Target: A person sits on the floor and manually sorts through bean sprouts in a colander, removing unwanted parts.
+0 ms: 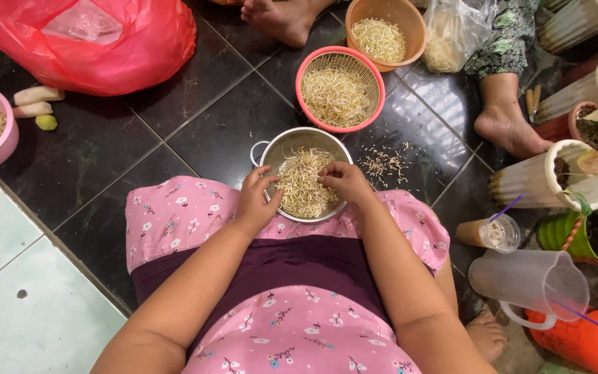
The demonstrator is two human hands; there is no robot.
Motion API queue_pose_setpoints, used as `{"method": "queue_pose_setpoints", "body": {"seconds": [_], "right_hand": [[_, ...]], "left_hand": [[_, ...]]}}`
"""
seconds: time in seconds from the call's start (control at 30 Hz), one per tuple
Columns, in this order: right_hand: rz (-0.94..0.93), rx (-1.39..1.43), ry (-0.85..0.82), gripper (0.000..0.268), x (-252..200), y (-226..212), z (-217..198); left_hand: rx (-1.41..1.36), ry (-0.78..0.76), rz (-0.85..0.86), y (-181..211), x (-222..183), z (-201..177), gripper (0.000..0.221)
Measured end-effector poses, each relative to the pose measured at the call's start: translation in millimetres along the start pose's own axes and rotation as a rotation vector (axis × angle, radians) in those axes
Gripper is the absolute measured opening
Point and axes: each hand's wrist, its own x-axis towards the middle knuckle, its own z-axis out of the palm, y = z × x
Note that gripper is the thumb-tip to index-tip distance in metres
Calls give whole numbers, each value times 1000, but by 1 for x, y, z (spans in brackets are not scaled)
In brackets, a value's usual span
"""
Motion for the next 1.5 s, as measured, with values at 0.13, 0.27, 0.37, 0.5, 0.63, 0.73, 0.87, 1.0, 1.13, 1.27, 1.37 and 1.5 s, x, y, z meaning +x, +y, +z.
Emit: {"method": "queue_pose_setpoints", "body": {"seconds": [0.13,0.27,0.37,0.5,0.63,0.73,0.87,1.0,1.13,1.27,1.37,1.5], "right_hand": [[14,-32,-17,20,3,2,6],[86,85,11,19,-1,-3,17],[111,146,33,21,-2,-5,31],[63,172,42,23,24,62,41],[-64,181,1,19,8,39,50],[-110,151,-1,22,-1,25,58],[-145,-26,-3,21,11,36,61],[-143,-184,5,18,16,44,58],[-249,-226,-5,11,10,15,55],[-253,-397,54,9,-1,-10,58],[-195,-451,-61,11,14,22,57],[-285,-407,-47,10,14,32,62]], "left_hand": [[109,-39,141,-13,0,17,26],[134,-24,226,-17,7,32,31],[131,-27,242,-12,10,37,37],[9,-91,190,-32,5,46,34],[-8,-172,56,-31,5,39,21],[37,-141,6,-40,0,37,14],[99,-95,1,-37,5,33,10],[98,-84,-4,-39,5,38,8],[155,-129,-85,-18,13,36,16],[93,-128,-93,-15,15,36,14],[137,-33,-56,-47,10,44,4],[153,-24,-80,-47,7,44,6]]}}
